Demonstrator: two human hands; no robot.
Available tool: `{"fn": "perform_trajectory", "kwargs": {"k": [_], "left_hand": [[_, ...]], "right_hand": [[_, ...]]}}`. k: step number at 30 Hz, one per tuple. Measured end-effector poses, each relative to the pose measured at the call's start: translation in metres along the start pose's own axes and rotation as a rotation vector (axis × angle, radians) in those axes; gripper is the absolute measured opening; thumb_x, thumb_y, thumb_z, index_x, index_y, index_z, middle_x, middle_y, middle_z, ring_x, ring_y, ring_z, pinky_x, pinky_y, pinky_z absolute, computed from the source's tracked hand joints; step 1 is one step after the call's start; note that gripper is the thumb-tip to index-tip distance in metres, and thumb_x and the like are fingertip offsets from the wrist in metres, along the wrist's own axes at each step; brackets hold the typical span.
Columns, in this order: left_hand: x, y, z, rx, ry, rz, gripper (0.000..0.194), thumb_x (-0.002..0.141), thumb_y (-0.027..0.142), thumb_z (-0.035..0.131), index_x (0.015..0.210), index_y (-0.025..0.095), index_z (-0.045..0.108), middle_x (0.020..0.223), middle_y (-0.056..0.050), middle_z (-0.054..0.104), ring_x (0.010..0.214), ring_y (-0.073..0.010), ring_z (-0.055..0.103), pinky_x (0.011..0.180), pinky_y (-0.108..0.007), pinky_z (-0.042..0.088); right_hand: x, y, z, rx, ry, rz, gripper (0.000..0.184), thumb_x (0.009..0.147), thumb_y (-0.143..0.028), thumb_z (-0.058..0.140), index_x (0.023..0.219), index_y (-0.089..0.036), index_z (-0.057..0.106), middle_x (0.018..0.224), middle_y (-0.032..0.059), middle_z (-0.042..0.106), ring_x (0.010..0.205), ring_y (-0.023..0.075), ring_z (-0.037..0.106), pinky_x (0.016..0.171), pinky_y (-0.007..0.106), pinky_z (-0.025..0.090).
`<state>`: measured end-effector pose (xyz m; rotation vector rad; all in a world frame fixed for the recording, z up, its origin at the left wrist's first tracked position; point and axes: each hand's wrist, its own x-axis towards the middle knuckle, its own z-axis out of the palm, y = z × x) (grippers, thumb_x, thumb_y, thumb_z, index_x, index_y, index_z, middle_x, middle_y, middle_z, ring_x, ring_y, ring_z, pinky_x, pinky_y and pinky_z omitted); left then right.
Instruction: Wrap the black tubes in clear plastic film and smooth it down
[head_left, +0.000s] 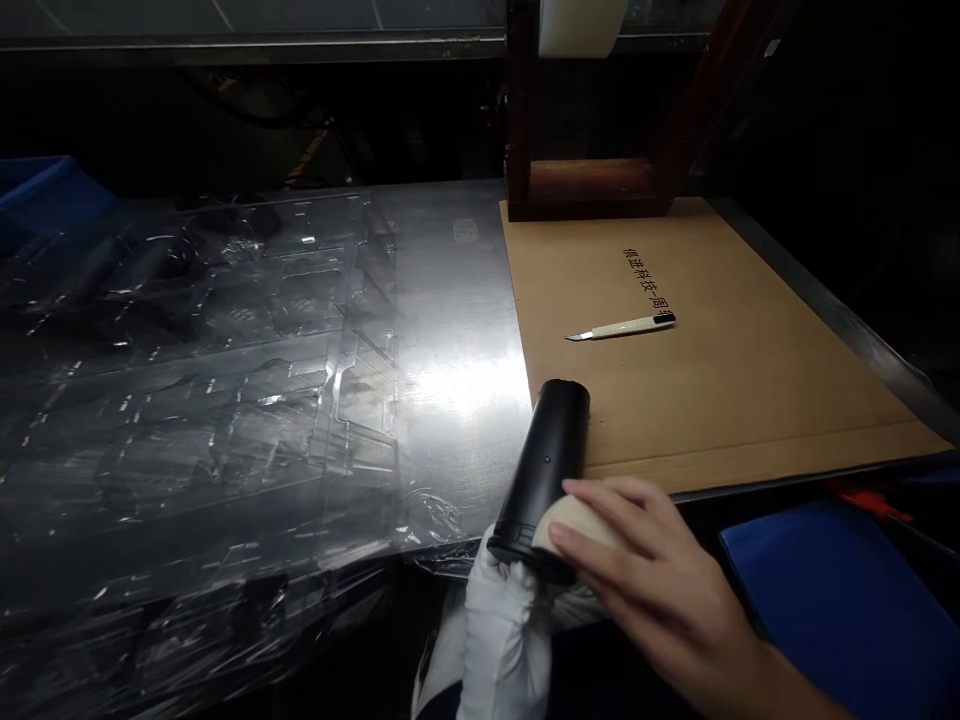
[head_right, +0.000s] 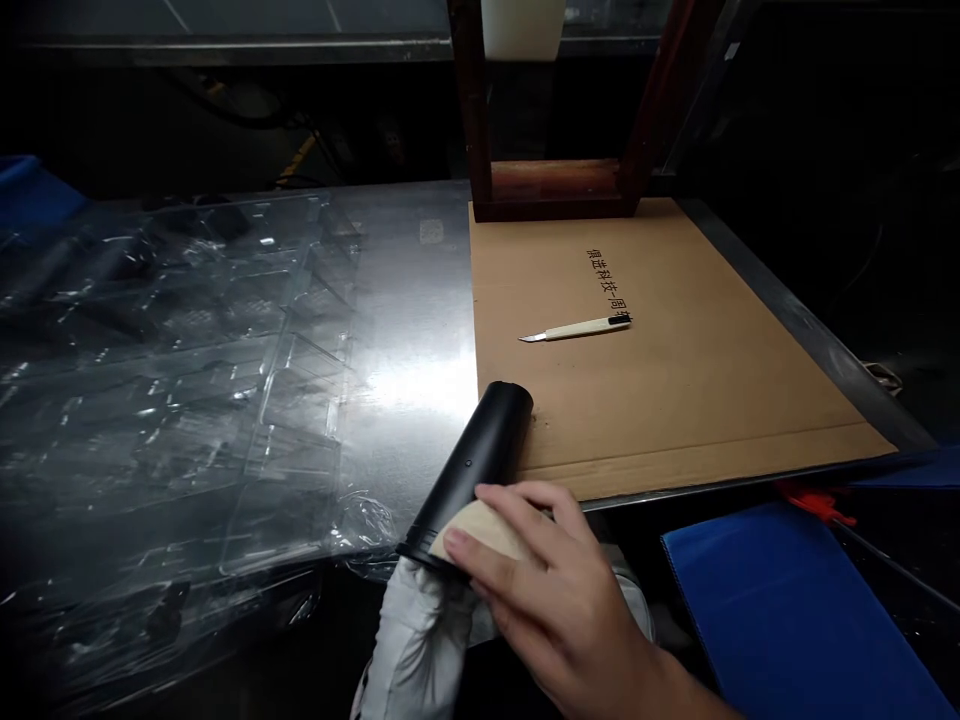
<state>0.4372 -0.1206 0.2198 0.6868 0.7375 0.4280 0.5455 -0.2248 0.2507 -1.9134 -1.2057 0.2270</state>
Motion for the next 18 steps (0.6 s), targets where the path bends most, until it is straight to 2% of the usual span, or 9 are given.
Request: {"fn": "perform_trajectory", "kwargs": {"k": [2, 4, 7, 9, 11, 13, 15, 18], "left_hand": [[0.001, -0.005, -0.007, 0.031, -0.006, 0.012, 0.032, 0.089, 0.031, 0.056, 0.117, 0.017, 0.055, 0.118, -0.009, 0.059, 0.098, -0.0222, 0.061, 0.081, -0.042, 0.053], [0.001, -0.009, -0.014, 0.065, -0.014, 0.026, 0.030, 0.089, 0.031, 0.056, 0.115, 0.017, 0.057, 0.115, -0.008, 0.060, 0.094, -0.0210, 0.062, 0.078, -0.040, 0.053], [0.003, -0.011, -0.021, 0.107, -0.038, 0.057, 0.023, 0.089, 0.030, 0.056, 0.107, 0.015, 0.059, 0.102, -0.006, 0.064, 0.083, -0.0169, 0.063, 0.071, -0.035, 0.054], [0.004, -0.011, -0.022, 0.130, -0.062, 0.080, 0.019, 0.084, 0.029, 0.063, 0.097, 0.015, 0.062, 0.087, -0.002, 0.066, 0.073, -0.0145, 0.063, 0.066, -0.031, 0.054], [0.003, -0.011, -0.021, 0.153, -0.100, 0.090, 0.021, 0.071, 0.027, 0.076, 0.084, 0.018, 0.063, 0.072, 0.002, 0.065, 0.063, -0.0132, 0.061, 0.058, -0.026, 0.052], [-0.001, -0.010, -0.020, 0.173, -0.153, 0.081, 0.022, 0.061, 0.025, 0.083, 0.069, 0.020, 0.063, 0.060, 0.004, 0.063, 0.055, -0.0131, 0.060, 0.052, -0.024, 0.050], [-0.006, -0.008, -0.020, 0.211, -0.236, 0.096, 0.018, 0.065, 0.028, 0.080, 0.061, 0.021, 0.064, 0.058, 0.002, 0.063, 0.054, -0.0147, 0.060, 0.053, -0.025, 0.050], [-0.011, 0.000, -0.023, 0.392, -0.453, 0.241, 0.020, 0.082, 0.029, 0.064, 0.065, 0.020, 0.068, 0.067, -0.004, 0.068, 0.062, -0.0183, 0.064, 0.062, -0.029, 0.051]], "right_hand": [[-0.017, -0.004, -0.001, 0.078, 0.028, 0.102, 0.039, 0.085, -0.016, 0.057, 0.120, -0.034, 0.062, 0.132, 0.0022, 0.055, 0.120, 0.0249, 0.047, 0.096, 0.041, 0.047], [-0.025, 0.004, -0.003, 0.228, 0.168, 0.335, 0.032, 0.085, -0.023, 0.060, 0.113, -0.037, 0.065, 0.125, 0.0007, 0.061, 0.117, 0.0241, 0.053, 0.099, 0.042, 0.046], [-0.031, 0.023, -0.010, 0.630, 0.418, 0.717, 0.027, 0.086, -0.035, 0.058, 0.112, -0.036, 0.065, 0.118, 0.0025, 0.066, 0.103, 0.0249, 0.064, 0.091, 0.044, 0.052], [-0.033, 0.031, -0.016, 0.890, 0.487, 0.851, 0.030, 0.086, -0.040, 0.055, 0.113, -0.031, 0.065, 0.118, 0.0056, 0.066, 0.100, 0.0261, 0.066, 0.085, 0.044, 0.056], [-0.033, 0.033, -0.023, 1.012, 0.499, 0.896, 0.032, 0.086, -0.042, 0.054, 0.111, -0.027, 0.066, 0.117, 0.0081, 0.066, 0.102, 0.0262, 0.065, 0.082, 0.040, 0.057], [-0.031, 0.035, -0.029, 0.985, 0.517, 0.896, 0.032, 0.083, -0.042, 0.059, 0.109, -0.025, 0.067, 0.116, 0.0089, 0.067, 0.097, 0.0235, 0.067, 0.078, 0.033, 0.058], [-0.025, 0.037, -0.033, 0.859, 0.546, 0.870, 0.035, 0.080, -0.041, 0.064, 0.111, -0.025, 0.066, 0.116, 0.0081, 0.067, 0.088, 0.0204, 0.068, 0.077, 0.030, 0.058], [-0.015, 0.043, -0.035, 0.575, 0.554, 0.734, 0.032, 0.078, -0.039, 0.067, 0.109, -0.029, 0.067, 0.115, 0.0042, 0.067, 0.093, 0.0207, 0.066, 0.092, 0.038, 0.052]]}}
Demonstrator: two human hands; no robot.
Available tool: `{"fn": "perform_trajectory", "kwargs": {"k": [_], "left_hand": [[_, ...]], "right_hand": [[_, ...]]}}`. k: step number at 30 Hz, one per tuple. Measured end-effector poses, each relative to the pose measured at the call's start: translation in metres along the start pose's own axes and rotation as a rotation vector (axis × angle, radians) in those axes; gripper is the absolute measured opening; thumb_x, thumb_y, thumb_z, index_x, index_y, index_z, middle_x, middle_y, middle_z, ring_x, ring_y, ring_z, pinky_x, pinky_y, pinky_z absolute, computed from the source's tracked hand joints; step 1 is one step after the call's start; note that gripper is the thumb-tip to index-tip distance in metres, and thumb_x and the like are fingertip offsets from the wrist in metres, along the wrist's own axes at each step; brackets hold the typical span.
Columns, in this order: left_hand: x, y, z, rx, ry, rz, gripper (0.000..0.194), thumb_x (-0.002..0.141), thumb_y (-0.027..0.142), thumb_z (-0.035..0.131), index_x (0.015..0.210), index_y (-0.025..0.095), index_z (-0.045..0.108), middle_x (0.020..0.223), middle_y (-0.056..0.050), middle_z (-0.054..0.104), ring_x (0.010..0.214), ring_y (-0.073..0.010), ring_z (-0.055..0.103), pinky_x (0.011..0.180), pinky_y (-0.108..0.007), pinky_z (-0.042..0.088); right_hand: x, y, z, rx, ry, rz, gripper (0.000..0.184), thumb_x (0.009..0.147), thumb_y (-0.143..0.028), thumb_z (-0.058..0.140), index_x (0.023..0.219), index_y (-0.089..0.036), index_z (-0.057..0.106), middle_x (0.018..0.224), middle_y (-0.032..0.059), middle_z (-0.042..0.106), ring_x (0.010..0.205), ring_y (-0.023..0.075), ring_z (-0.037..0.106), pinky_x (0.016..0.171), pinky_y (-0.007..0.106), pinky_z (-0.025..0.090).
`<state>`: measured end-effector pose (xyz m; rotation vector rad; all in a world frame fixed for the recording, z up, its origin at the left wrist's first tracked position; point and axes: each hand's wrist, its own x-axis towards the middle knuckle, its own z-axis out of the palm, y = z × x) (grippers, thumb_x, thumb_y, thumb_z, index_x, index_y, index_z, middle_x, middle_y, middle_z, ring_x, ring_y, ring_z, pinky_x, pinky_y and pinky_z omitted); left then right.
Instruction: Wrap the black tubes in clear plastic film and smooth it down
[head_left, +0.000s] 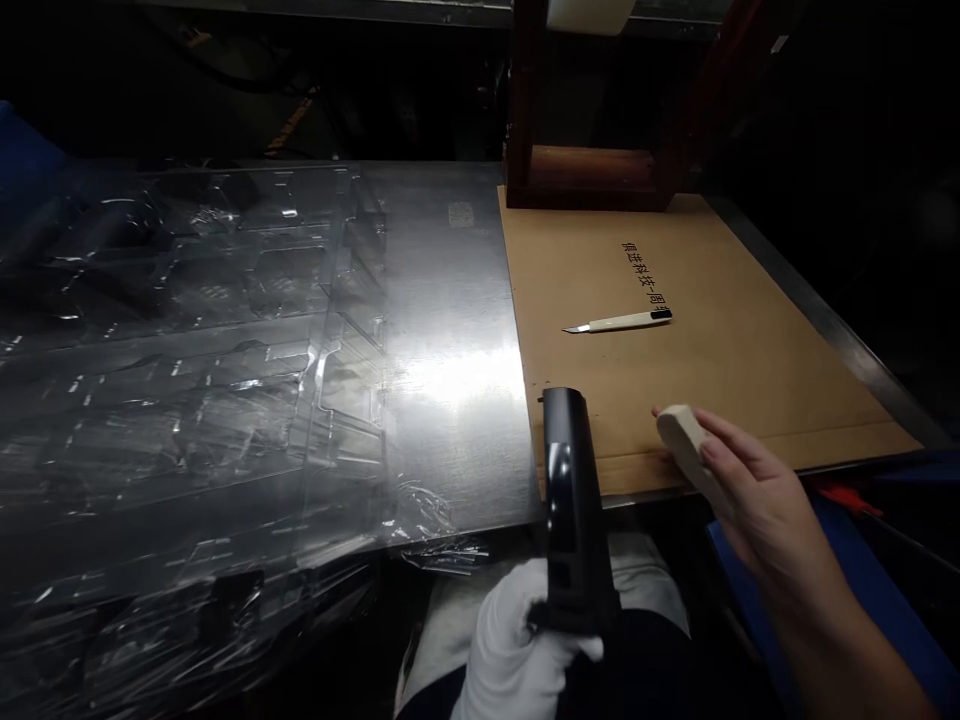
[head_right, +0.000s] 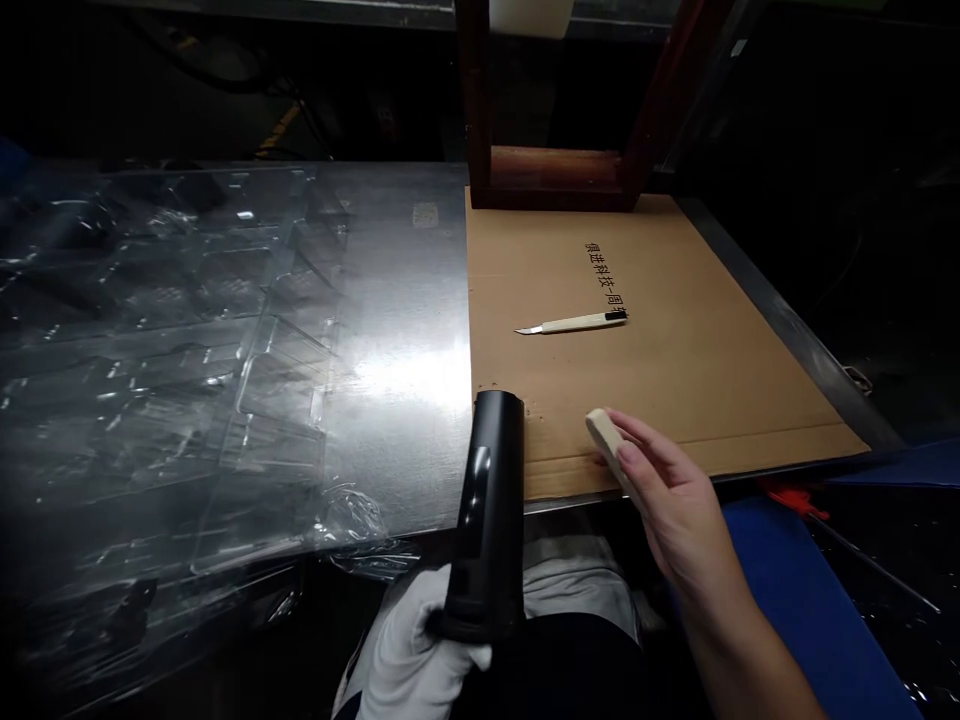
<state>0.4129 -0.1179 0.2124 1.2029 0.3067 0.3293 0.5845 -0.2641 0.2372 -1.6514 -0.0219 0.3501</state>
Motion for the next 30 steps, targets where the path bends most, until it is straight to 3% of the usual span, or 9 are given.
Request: {"fn": "perform_trajectory", "kwargs": {"k": [2, 4, 8, 12, 17, 21, 24, 30], "left_hand": [[-0.002, 0.005, -0.004, 0.161, -0.130, 0.083, 0.018, 0.086, 0.022, 0.057, 0.073, 0.020, 0.070, 0.070, -0.006, 0.070, 0.067, -0.0199, 0.066, 0.067, -0.030, 0.050], [-0.002, 0.010, -0.008, 0.256, -0.176, 0.102, 0.017, 0.085, 0.015, 0.056, 0.075, 0.021, 0.069, 0.070, -0.006, 0.070, 0.068, -0.0203, 0.066, 0.071, -0.031, 0.049], [-0.003, 0.016, -0.010, 0.333, -0.169, 0.093, 0.019, 0.084, 0.013, 0.056, 0.072, 0.022, 0.067, 0.068, -0.004, 0.070, 0.066, -0.0190, 0.065, 0.070, -0.030, 0.048], [-0.003, 0.017, -0.011, 0.350, -0.133, 0.087, 0.020, 0.084, 0.014, 0.057, 0.067, 0.021, 0.065, 0.069, -0.005, 0.068, 0.066, -0.0184, 0.064, 0.066, -0.028, 0.048], [-0.004, 0.012, -0.012, 0.318, -0.143, 0.111, 0.021, 0.085, 0.012, 0.054, 0.067, 0.020, 0.062, 0.068, -0.002, 0.066, 0.065, -0.0165, 0.062, 0.066, -0.028, 0.047], [-0.005, 0.010, -0.012, 0.334, -0.135, 0.120, 0.019, 0.085, 0.012, 0.055, 0.069, 0.020, 0.062, 0.074, -0.002, 0.067, 0.070, -0.0161, 0.062, 0.068, -0.028, 0.047], [-0.005, 0.011, -0.011, 0.349, -0.154, 0.100, 0.019, 0.086, 0.013, 0.053, 0.071, 0.020, 0.062, 0.071, -0.002, 0.066, 0.069, -0.0158, 0.062, 0.068, -0.028, 0.046], [-0.005, 0.015, -0.011, 0.336, -0.138, 0.083, 0.020, 0.086, 0.013, 0.052, 0.071, 0.020, 0.062, 0.072, -0.001, 0.066, 0.069, -0.0153, 0.062, 0.070, -0.028, 0.046]], "right_hand": [[0.007, -0.003, 0.004, -0.188, -0.043, -0.188, 0.026, 0.081, -0.035, 0.065, 0.107, -0.031, 0.068, 0.118, 0.0025, 0.065, 0.109, 0.0228, 0.060, 0.104, 0.044, 0.042], [0.014, -0.007, 0.010, -0.355, -0.105, -0.372, 0.024, 0.084, -0.030, 0.062, 0.107, -0.032, 0.068, 0.122, 0.0017, 0.063, 0.118, 0.0234, 0.053, 0.107, 0.047, 0.036], [0.032, -0.015, 0.028, -0.562, -0.219, -0.646, 0.029, 0.087, -0.022, 0.058, 0.112, -0.035, 0.066, 0.126, 0.0003, 0.060, 0.114, 0.0228, 0.052, 0.101, 0.047, 0.042], [0.041, -0.020, 0.042, -0.714, -0.299, -0.848, 0.030, 0.088, -0.018, 0.056, 0.114, -0.030, 0.066, 0.123, 0.0041, 0.062, 0.106, 0.0233, 0.051, 0.094, 0.045, 0.046], [0.033, -0.033, 0.041, -0.873, -0.478, -0.947, 0.031, 0.088, -0.015, 0.054, 0.114, -0.026, 0.067, 0.120, 0.0071, 0.061, 0.106, 0.0242, 0.049, 0.089, 0.043, 0.049], [0.032, -0.040, 0.039, -0.923, -0.475, -0.996, 0.030, 0.088, -0.014, 0.053, 0.112, -0.022, 0.068, 0.119, 0.0102, 0.061, 0.104, 0.0244, 0.048, 0.089, 0.042, 0.048], [0.034, -0.040, 0.039, -0.933, -0.564, -0.999, 0.030, 0.087, -0.014, 0.055, 0.114, -0.023, 0.067, 0.122, 0.0092, 0.059, 0.107, 0.0243, 0.046, 0.090, 0.041, 0.048], [0.034, -0.040, 0.039, -0.952, -0.479, -1.034, 0.029, 0.088, -0.013, 0.054, 0.112, -0.021, 0.068, 0.118, 0.0106, 0.061, 0.103, 0.0246, 0.048, 0.088, 0.042, 0.049]]}}
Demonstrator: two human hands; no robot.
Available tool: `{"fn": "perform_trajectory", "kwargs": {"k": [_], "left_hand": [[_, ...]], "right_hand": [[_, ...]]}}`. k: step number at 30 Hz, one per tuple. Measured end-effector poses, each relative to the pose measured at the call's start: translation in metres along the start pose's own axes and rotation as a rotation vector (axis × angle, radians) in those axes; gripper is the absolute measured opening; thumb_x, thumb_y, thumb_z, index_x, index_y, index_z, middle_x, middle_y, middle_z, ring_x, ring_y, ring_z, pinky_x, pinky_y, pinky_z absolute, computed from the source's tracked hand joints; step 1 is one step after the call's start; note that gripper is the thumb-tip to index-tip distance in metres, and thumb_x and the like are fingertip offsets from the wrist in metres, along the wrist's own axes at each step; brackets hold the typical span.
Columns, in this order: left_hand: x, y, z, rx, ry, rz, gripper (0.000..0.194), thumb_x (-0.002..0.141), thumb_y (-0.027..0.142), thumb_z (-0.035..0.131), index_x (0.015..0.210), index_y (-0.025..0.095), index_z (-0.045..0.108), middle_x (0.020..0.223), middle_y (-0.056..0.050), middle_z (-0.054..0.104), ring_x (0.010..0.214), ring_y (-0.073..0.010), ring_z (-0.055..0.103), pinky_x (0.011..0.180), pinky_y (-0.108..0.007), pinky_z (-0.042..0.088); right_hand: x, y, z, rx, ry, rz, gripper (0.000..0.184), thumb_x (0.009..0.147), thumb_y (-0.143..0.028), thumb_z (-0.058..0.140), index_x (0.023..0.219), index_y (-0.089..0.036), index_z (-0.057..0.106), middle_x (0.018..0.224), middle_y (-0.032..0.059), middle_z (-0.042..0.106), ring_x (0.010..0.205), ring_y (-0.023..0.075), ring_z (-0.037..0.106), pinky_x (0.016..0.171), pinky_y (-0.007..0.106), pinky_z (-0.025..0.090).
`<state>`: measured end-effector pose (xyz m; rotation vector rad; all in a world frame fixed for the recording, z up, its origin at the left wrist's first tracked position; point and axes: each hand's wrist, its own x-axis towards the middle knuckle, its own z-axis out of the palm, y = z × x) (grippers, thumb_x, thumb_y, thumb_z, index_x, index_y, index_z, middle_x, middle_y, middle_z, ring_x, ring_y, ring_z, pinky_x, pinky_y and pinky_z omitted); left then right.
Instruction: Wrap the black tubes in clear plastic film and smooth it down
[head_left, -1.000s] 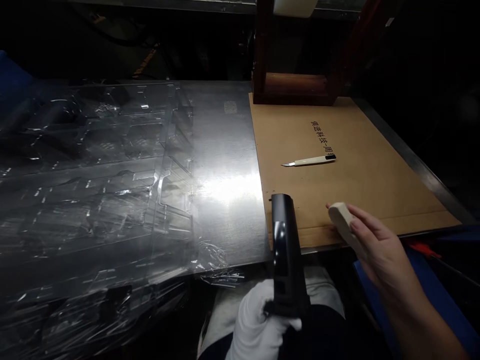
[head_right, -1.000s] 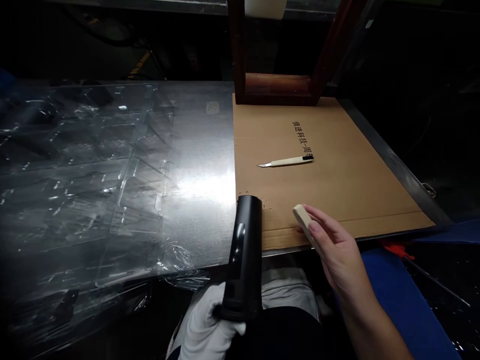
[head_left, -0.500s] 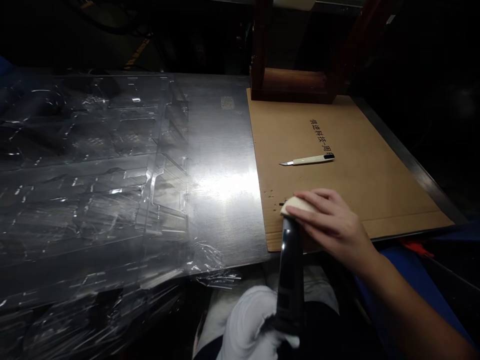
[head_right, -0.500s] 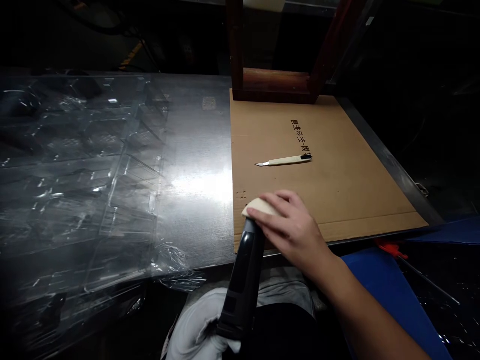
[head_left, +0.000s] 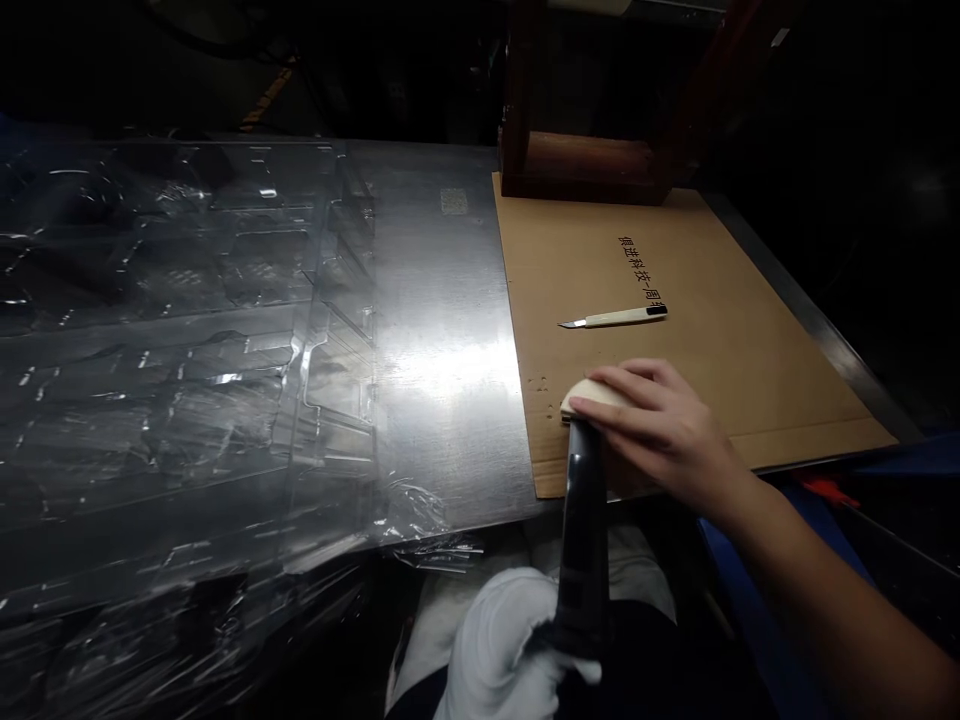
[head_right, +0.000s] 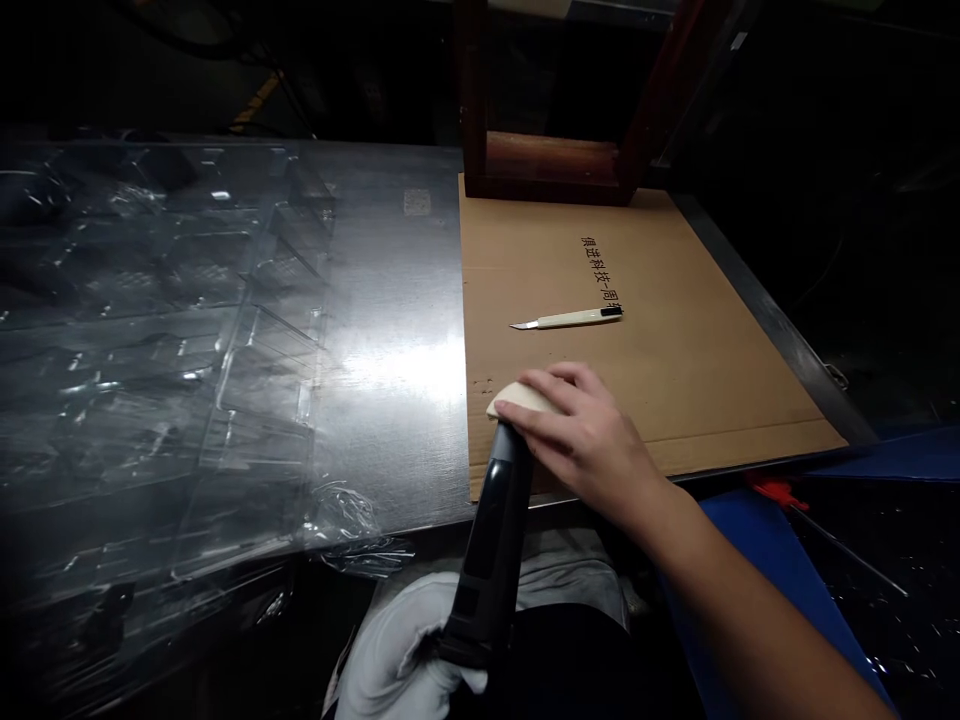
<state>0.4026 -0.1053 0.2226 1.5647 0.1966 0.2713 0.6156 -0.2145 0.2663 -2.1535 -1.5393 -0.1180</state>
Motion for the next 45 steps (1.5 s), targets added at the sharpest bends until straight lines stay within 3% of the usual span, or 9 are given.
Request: {"fn": "perform_trajectory", "kwargs": {"k": [4, 9, 13, 25, 32, 35, 38, 42, 45], "left_hand": [[-0.001, 0.002, -0.001, 0.051, -0.036, -0.002, 0.020, 0.086, 0.013, 0.051, 0.070, 0.020, 0.061, 0.070, -0.001, 0.066, 0.066, -0.0155, 0.059, 0.069, -0.029, 0.044], [-0.001, 0.001, -0.001, 0.031, -0.013, -0.016, 0.018, 0.085, 0.012, 0.054, 0.070, 0.020, 0.061, 0.069, -0.001, 0.065, 0.065, -0.0154, 0.060, 0.067, -0.028, 0.044], [-0.001, -0.002, -0.001, 0.062, -0.031, -0.025, 0.019, 0.081, 0.008, 0.057, 0.068, 0.021, 0.062, 0.069, 0.000, 0.066, 0.065, -0.0150, 0.060, 0.064, -0.026, 0.044], [0.000, -0.006, 0.003, 0.042, 0.017, 0.011, 0.017, 0.082, 0.015, 0.060, 0.066, 0.021, 0.062, 0.065, 0.001, 0.067, 0.060, -0.0135, 0.061, 0.062, -0.024, 0.046], [-0.003, -0.009, 0.004, -0.095, 0.067, -0.042, 0.020, 0.084, 0.013, 0.058, 0.064, 0.018, 0.062, 0.065, -0.002, 0.067, 0.064, -0.0144, 0.063, 0.067, -0.026, 0.049], [-0.003, -0.007, 0.005, -0.120, 0.049, -0.040, 0.019, 0.084, 0.012, 0.057, 0.067, 0.017, 0.063, 0.066, -0.002, 0.067, 0.064, -0.0146, 0.063, 0.066, -0.025, 0.050], [-0.002, -0.004, 0.007, -0.160, 0.095, -0.076, 0.022, 0.084, 0.013, 0.058, 0.063, 0.017, 0.062, 0.064, -0.002, 0.065, 0.065, -0.0143, 0.063, 0.066, -0.024, 0.049], [0.000, 0.000, 0.009, -0.200, 0.163, -0.105, 0.028, 0.084, 0.024, 0.062, 0.057, 0.016, 0.060, 0.060, 0.000, 0.063, 0.057, -0.0114, 0.059, 0.058, -0.021, 0.047], [0.001, 0.001, 0.011, -0.245, 0.192, -0.127, 0.029, 0.083, 0.026, 0.064, 0.056, 0.016, 0.060, 0.058, 0.000, 0.063, 0.053, -0.0106, 0.058, 0.055, -0.021, 0.046]], "right_hand": [[-0.003, -0.003, -0.002, 0.032, -0.059, -0.020, 0.031, 0.088, -0.013, 0.054, 0.114, -0.022, 0.066, 0.123, 0.0095, 0.059, 0.107, 0.0245, 0.046, 0.089, 0.041, 0.049], [0.002, 0.002, 0.000, -0.004, 0.000, -0.021, 0.029, 0.088, -0.014, 0.054, 0.111, -0.021, 0.068, 0.118, 0.0100, 0.061, 0.104, 0.0246, 0.047, 0.089, 0.043, 0.049], [0.002, 0.002, -0.001, 0.039, -0.077, -0.050, 0.032, 0.087, -0.013, 0.054, 0.115, -0.023, 0.066, 0.123, 0.0088, 0.058, 0.108, 0.0247, 0.046, 0.089, 0.042, 0.049], [0.004, 0.008, 0.002, 0.115, -0.005, 0.011, 0.030, 0.088, -0.015, 0.054, 0.112, -0.024, 0.068, 0.120, 0.0085, 0.061, 0.105, 0.0239, 0.048, 0.090, 0.042, 0.048], [0.010, 0.046, 0.034, 0.608, 0.010, 0.337, 0.022, 0.088, -0.026, 0.057, 0.106, -0.029, 0.070, 0.108, 0.0035, 0.069, 0.108, 0.0213, 0.057, 0.097, 0.043, 0.045], [0.001, 0.045, 0.039, 0.764, 0.144, 0.462, 0.022, 0.086, -0.030, 0.060, 0.106, -0.028, 0.069, 0.111, 0.0036, 0.069, 0.110, 0.0217, 0.059, 0.100, 0.045, 0.043], [-0.011, 0.027, 0.032, 0.620, 0.337, 0.470, 0.024, 0.087, -0.027, 0.059, 0.109, -0.030, 0.068, 0.115, 0.0037, 0.066, 0.112, 0.0216, 0.057, 0.101, 0.047, 0.043], [-0.016, 0.005, 0.028, 0.345, 0.263, 0.263, 0.032, 0.087, -0.017, 0.056, 0.114, -0.032, 0.065, 0.121, 0.0053, 0.061, 0.111, 0.0231, 0.052, 0.095, 0.047, 0.046], [-0.012, 0.004, 0.034, 0.272, 0.247, 0.210, 0.033, 0.088, -0.016, 0.054, 0.114, -0.031, 0.065, 0.119, 0.0060, 0.061, 0.108, 0.0229, 0.051, 0.093, 0.045, 0.047]]}}
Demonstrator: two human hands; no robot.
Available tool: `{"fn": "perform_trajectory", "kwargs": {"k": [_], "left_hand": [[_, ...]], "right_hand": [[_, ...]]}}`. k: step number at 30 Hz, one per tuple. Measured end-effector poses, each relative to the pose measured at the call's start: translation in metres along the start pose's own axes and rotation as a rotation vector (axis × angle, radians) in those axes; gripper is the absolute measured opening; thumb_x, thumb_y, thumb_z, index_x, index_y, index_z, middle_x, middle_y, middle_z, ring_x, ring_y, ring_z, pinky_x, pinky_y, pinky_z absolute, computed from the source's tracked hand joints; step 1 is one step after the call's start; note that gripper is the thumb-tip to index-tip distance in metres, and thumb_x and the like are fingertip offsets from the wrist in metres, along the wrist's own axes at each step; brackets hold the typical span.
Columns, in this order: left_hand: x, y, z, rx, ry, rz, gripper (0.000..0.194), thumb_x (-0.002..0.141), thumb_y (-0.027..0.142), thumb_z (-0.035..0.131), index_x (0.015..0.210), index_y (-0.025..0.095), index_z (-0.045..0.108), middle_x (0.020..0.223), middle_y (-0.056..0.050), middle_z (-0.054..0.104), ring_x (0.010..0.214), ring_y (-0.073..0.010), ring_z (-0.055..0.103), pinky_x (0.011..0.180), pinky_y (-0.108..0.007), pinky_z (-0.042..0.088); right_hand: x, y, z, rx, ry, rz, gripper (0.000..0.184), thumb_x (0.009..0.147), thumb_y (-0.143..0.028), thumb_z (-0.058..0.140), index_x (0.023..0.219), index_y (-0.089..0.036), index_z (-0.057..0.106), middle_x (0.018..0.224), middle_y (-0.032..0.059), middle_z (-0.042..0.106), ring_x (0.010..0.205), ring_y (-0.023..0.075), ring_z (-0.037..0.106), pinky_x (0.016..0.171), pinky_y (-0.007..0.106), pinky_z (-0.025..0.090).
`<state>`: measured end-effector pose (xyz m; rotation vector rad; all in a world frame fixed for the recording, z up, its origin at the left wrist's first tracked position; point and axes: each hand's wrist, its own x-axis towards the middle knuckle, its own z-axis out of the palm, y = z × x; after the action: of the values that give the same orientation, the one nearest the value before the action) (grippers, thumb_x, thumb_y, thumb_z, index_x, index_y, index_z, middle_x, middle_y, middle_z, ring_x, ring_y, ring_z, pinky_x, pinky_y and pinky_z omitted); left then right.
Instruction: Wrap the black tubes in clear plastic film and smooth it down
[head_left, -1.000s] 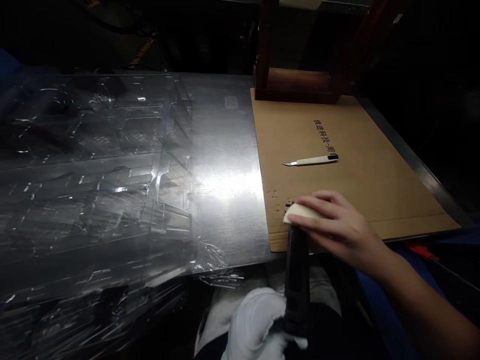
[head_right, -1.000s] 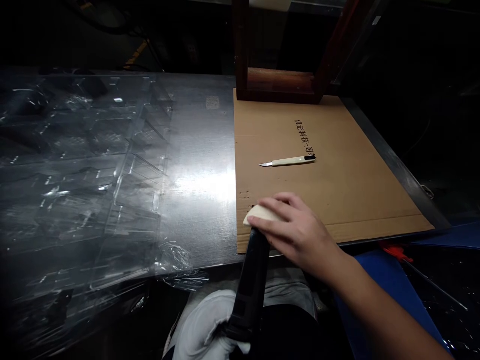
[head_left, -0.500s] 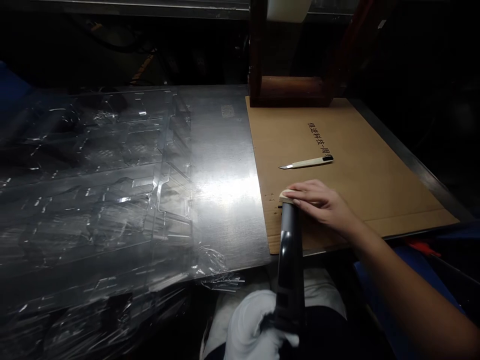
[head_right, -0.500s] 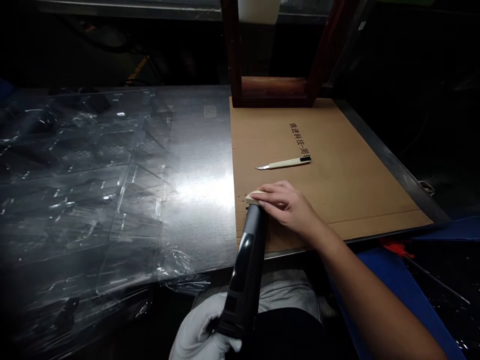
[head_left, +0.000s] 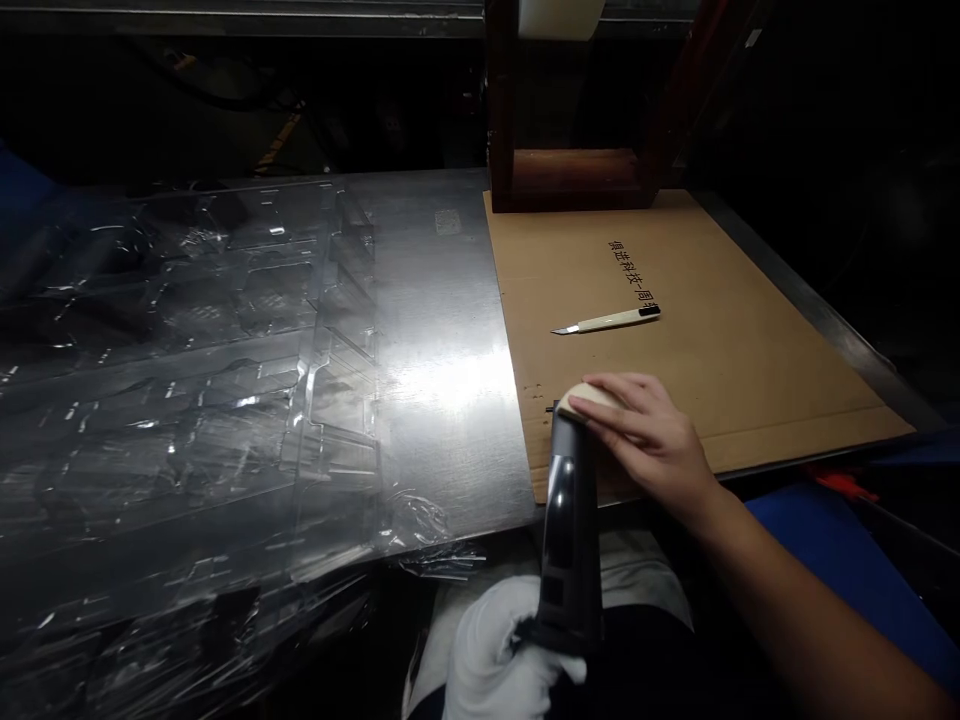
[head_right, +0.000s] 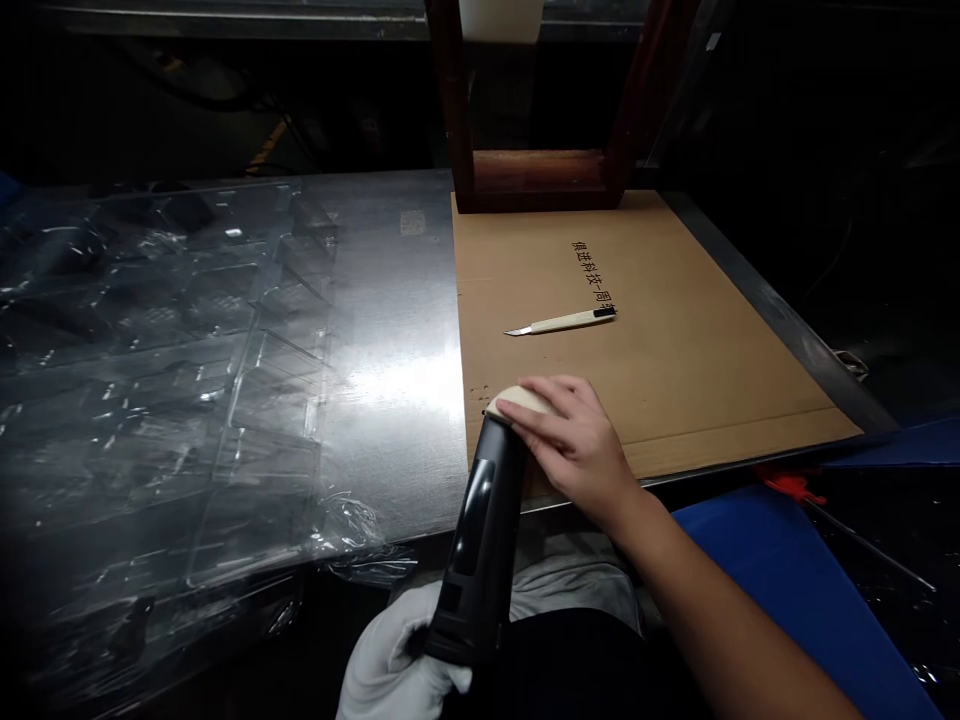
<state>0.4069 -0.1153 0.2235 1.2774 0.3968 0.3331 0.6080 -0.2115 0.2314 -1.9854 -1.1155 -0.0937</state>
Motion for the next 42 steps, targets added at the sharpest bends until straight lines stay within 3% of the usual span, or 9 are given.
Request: {"fn": "perform_trajectory", "kwargs": {"k": [5, 12, 16, 19, 22, 27, 32, 37, 42], "left_hand": [[-0.001, 0.000, 0.001, -0.034, 0.065, -0.030, 0.026, 0.080, 0.024, 0.067, 0.056, 0.016, 0.062, 0.059, 0.001, 0.064, 0.053, -0.0093, 0.057, 0.055, -0.019, 0.045], [-0.002, -0.004, -0.002, -0.036, 0.050, -0.064, 0.026, 0.078, 0.032, 0.069, 0.058, 0.015, 0.063, 0.057, 0.000, 0.063, 0.052, -0.0110, 0.057, 0.054, -0.021, 0.046], [-0.002, -0.003, 0.000, -0.008, 0.048, -0.043, 0.030, 0.079, 0.031, 0.067, 0.054, 0.016, 0.061, 0.056, 0.001, 0.062, 0.052, -0.0100, 0.056, 0.054, -0.021, 0.045], [-0.004, -0.001, 0.001, 0.084, 0.068, -0.036, 0.033, 0.078, 0.035, 0.068, 0.052, 0.016, 0.062, 0.060, -0.002, 0.064, 0.055, -0.0133, 0.059, 0.057, -0.024, 0.048], [-0.004, 0.002, 0.000, 0.142, 0.089, -0.057, 0.023, 0.074, 0.036, 0.071, 0.060, 0.017, 0.068, 0.063, -0.004, 0.066, 0.057, -0.0176, 0.061, 0.055, -0.028, 0.051], [0.000, 0.011, 0.006, 0.175, 0.019, -0.030, 0.033, 0.077, 0.039, 0.065, 0.051, 0.018, 0.064, 0.057, -0.005, 0.063, 0.054, -0.0186, 0.060, 0.055, -0.030, 0.051], [0.003, 0.017, 0.010, 0.210, -0.028, -0.007, 0.031, 0.079, 0.037, 0.062, 0.053, 0.020, 0.065, 0.060, -0.006, 0.066, 0.059, -0.0198, 0.062, 0.059, -0.030, 0.051], [0.003, 0.017, 0.009, 0.237, -0.042, 0.007, 0.031, 0.081, 0.037, 0.060, 0.055, 0.020, 0.066, 0.061, -0.006, 0.066, 0.060, -0.0204, 0.063, 0.059, -0.031, 0.051], [0.002, 0.015, 0.007, 0.242, -0.066, 0.030, 0.029, 0.082, 0.034, 0.060, 0.058, 0.020, 0.065, 0.064, -0.005, 0.067, 0.062, -0.0199, 0.064, 0.062, -0.030, 0.051]], "right_hand": [[-0.006, -0.003, 0.005, 0.024, 0.003, -0.015, 0.034, 0.088, -0.014, 0.053, 0.116, -0.030, 0.065, 0.122, 0.0068, 0.059, 0.108, 0.0232, 0.049, 0.091, 0.045, 0.048], [-0.008, -0.007, 0.008, -0.035, 0.072, 0.019, 0.034, 0.088, -0.015, 0.054, 0.116, -0.031, 0.065, 0.121, 0.0059, 0.059, 0.108, 0.0243, 0.048, 0.093, 0.049, 0.047], [-0.012, -0.012, 0.005, -0.025, 0.009, 0.000, 0.038, 0.087, -0.013, 0.054, 0.119, -0.031, 0.063, 0.125, 0.0066, 0.057, 0.109, 0.0255, 0.047, 0.092, 0.049, 0.047], [-0.010, -0.010, 0.004, -0.039, 0.009, -0.007, 0.037, 0.087, -0.014, 0.054, 0.117, -0.033, 0.064, 0.123, 0.0062, 0.059, 0.108, 0.0256, 0.048, 0.091, 0.051, 0.048], [-0.006, -0.009, 0.003, -0.074, 0.047, 0.008, 0.034, 0.088, -0.016, 0.053, 0.116, -0.032, 0.065, 0.121, 0.0060, 0.060, 0.107, 0.0249, 0.048, 0.093, 0.050, 0.047], [-0.007, -0.016, -0.008, -0.098, -0.078, -0.064, 0.037, 0.086, -0.011, 0.054, 0.118, -0.027, 0.064, 0.123, 0.0088, 0.059, 0.107, 0.0251, 0.048, 0.090, 0.046, 0.049], [0.006, -0.013, -0.020, -0.143, -0.124, -0.114, 0.033, 0.087, -0.014, 0.054, 0.114, -0.028, 0.066, 0.117, 0.0072, 0.063, 0.103, 0.0246, 0.050, 0.089, 0.047, 0.049], [0.014, -0.012, -0.025, -0.121, -0.276, -0.179, 0.034, 0.087, -0.015, 0.054, 0.116, -0.029, 0.064, 0.122, 0.0070, 0.060, 0.106, 0.0244, 0.049, 0.087, 0.046, 0.050], [0.018, -0.008, -0.026, -0.145, -0.256, -0.190, 0.032, 0.088, -0.016, 0.053, 0.114, -0.029, 0.066, 0.119, 0.0062, 0.061, 0.105, 0.0234, 0.048, 0.090, 0.046, 0.049]]}}
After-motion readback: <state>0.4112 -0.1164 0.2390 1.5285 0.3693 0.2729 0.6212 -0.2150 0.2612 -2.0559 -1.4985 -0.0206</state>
